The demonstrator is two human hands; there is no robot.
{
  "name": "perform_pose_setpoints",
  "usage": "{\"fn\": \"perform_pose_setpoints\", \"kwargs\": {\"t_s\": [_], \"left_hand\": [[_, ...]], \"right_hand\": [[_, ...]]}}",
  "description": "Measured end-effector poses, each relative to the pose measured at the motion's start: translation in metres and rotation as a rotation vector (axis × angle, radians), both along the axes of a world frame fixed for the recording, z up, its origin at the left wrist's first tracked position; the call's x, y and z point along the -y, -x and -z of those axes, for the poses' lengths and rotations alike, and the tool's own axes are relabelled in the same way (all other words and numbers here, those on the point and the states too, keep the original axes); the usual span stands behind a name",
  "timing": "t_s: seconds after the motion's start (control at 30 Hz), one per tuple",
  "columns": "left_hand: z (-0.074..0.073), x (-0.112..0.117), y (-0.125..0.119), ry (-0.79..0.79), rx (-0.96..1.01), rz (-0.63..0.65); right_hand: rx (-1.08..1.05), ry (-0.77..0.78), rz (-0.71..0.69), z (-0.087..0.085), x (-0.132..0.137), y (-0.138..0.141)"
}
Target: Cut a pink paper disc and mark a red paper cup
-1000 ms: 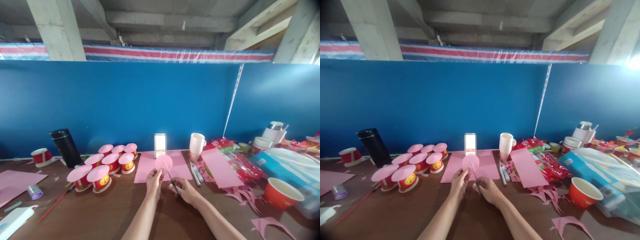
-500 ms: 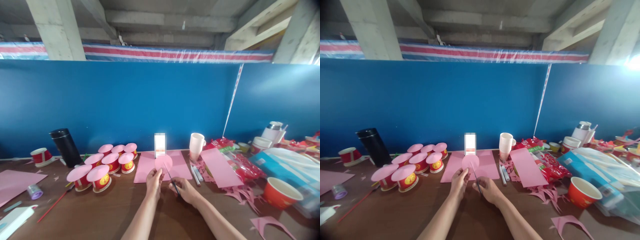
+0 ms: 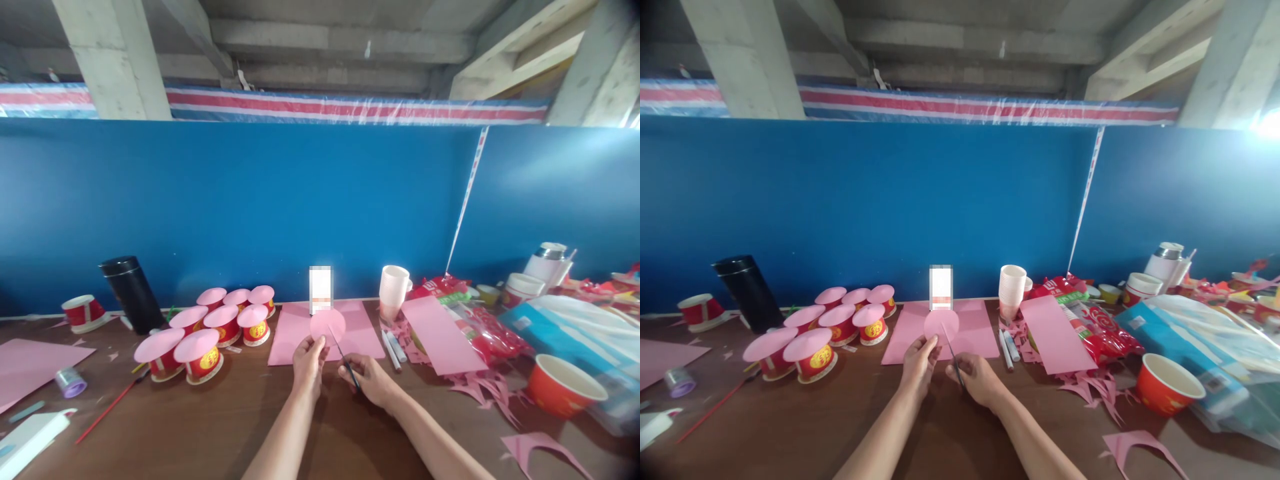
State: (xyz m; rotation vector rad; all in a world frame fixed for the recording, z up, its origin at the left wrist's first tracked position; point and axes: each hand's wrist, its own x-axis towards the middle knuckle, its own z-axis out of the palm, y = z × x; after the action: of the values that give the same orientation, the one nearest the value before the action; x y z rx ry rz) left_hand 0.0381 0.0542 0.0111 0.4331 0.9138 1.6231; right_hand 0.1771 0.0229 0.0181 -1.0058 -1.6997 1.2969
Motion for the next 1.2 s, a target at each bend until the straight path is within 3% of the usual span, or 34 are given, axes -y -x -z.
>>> {"fn": "perform_pose_setpoints", "kwargs": {"t_s": [1.2], "left_hand": [[-0.002, 0.001, 0.002, -0.026, 0.065, -0.001]], "right_hand": [[0.042, 0.032, 0.081, 0.014, -0.004, 0.0]]}}
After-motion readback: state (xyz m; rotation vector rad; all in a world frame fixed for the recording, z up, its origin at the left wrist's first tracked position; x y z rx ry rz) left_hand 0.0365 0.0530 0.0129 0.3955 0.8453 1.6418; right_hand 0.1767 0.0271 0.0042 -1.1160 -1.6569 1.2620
